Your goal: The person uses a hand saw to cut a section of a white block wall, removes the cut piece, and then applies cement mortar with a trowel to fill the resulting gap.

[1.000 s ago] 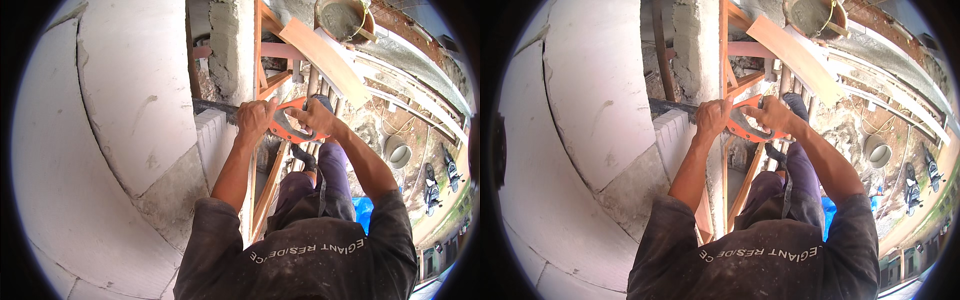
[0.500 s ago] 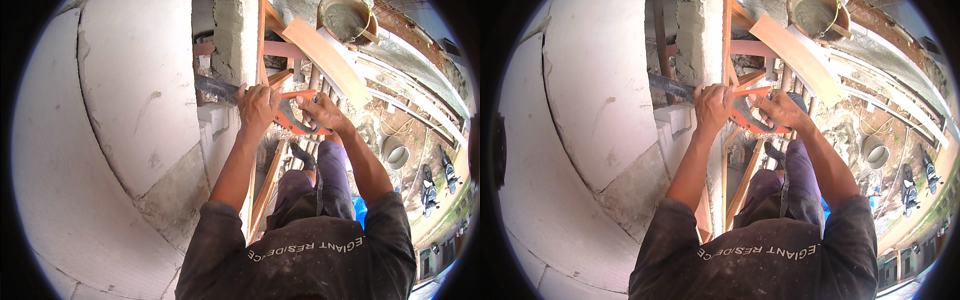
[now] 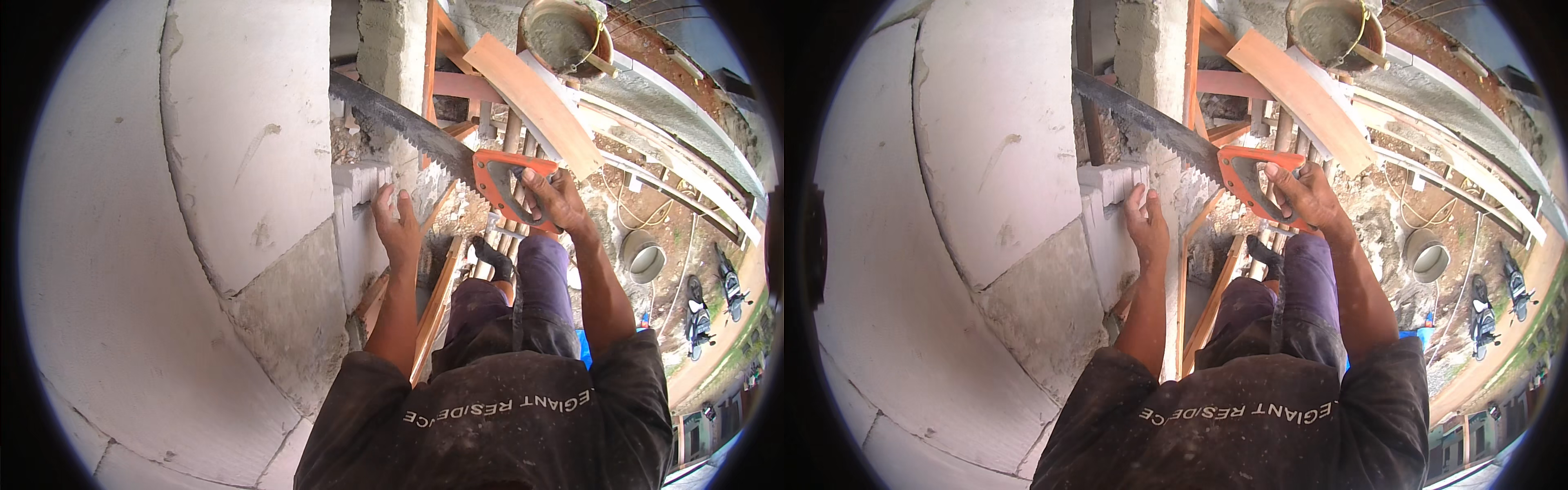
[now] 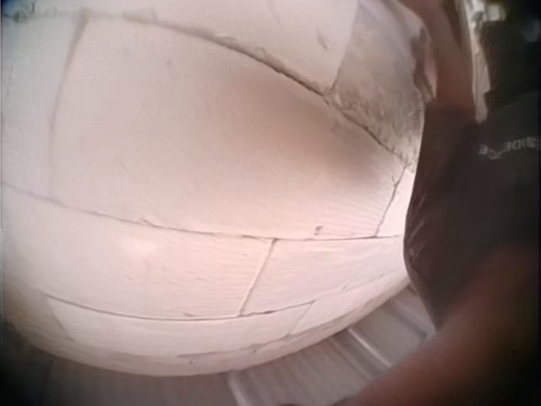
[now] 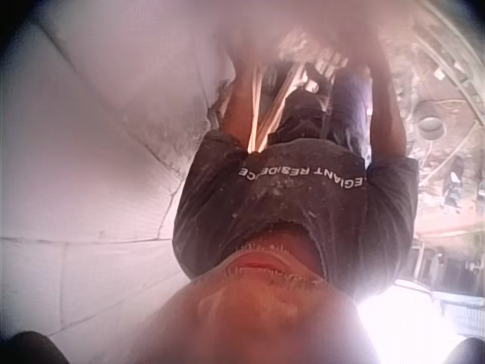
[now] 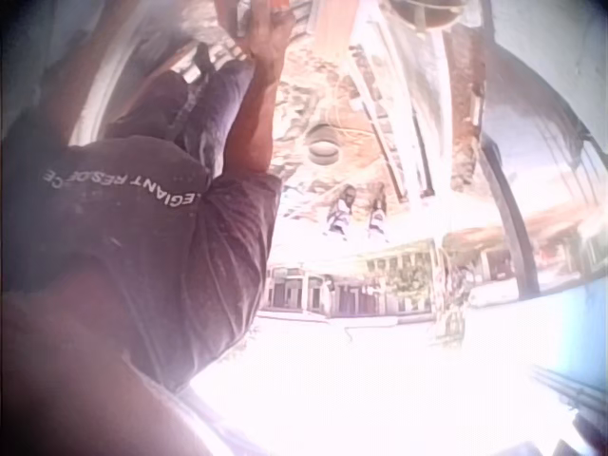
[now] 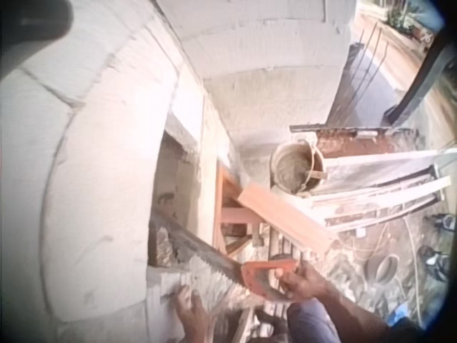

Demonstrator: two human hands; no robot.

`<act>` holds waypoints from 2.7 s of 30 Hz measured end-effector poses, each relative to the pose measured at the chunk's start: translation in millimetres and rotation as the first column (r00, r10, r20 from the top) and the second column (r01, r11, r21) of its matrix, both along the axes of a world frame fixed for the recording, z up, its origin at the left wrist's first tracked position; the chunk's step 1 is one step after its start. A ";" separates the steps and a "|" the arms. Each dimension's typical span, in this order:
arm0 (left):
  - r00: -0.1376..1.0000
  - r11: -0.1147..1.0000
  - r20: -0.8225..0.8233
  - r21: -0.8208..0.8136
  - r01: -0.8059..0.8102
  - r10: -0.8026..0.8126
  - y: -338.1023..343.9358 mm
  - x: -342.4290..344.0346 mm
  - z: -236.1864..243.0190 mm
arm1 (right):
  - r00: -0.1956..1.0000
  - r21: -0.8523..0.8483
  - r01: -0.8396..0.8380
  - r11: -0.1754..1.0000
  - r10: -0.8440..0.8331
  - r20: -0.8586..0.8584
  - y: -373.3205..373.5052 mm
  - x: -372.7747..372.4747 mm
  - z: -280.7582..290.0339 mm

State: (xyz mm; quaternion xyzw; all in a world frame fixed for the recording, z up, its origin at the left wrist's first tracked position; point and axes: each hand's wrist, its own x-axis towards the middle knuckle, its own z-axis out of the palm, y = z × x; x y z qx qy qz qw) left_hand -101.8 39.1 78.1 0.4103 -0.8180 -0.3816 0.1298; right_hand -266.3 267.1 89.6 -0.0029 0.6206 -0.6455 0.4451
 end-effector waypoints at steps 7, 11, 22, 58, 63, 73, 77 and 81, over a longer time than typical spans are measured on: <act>0.993 0.967 0.038 0.228 -0.116 0.110 1.6 6.0 -3.3 | 0.999 0.030 0.052 0.998 -0.052 -0.016 40.3 17.7 12.0; 0.991 0.935 0.035 0.329 -0.130 0.126 21.1 5.3 5.2 | 0.994 0.082 0.105 0.991 -0.102 -0.040 52.9 30.6 28.5; 0.984 0.696 0.012 0.708 0.118 -0.179 79.9 12.0 15.0 | 0.895 0.079 0.444 0.893 -0.446 0.017 70.3 101.1 62.7; 0.914 0.553 0.069 0.814 0.180 -0.399 114.8 45.1 32.0 | 0.900 0.508 0.238 0.828 0.008 -0.435 75.8 109.7 43.0; 0.848 0.358 -0.065 0.888 0.289 -0.526 123.6 -8.9 63.1 | 0.785 0.359 0.133 0.924 0.123 -0.607 42.5 184.8 52.1; 0.745 0.492 0.002 0.752 0.438 -0.667 93.1 65.0 62.7 | 0.733 0.266 -0.404 0.875 0.483 -0.479 30.2 148.0 114.7; 0.737 0.453 0.082 0.832 0.320 -0.671 84.1 92.3 72.4 | 0.900 0.135 -0.239 0.961 0.272 -0.341 -49.5 76.7 87.7; 0.654 0.547 0.107 0.657 0.519 -0.749 83.1 106.9 74.7 | 0.917 0.125 -0.318 0.940 0.339 -0.210 -169.0 28.6 21.3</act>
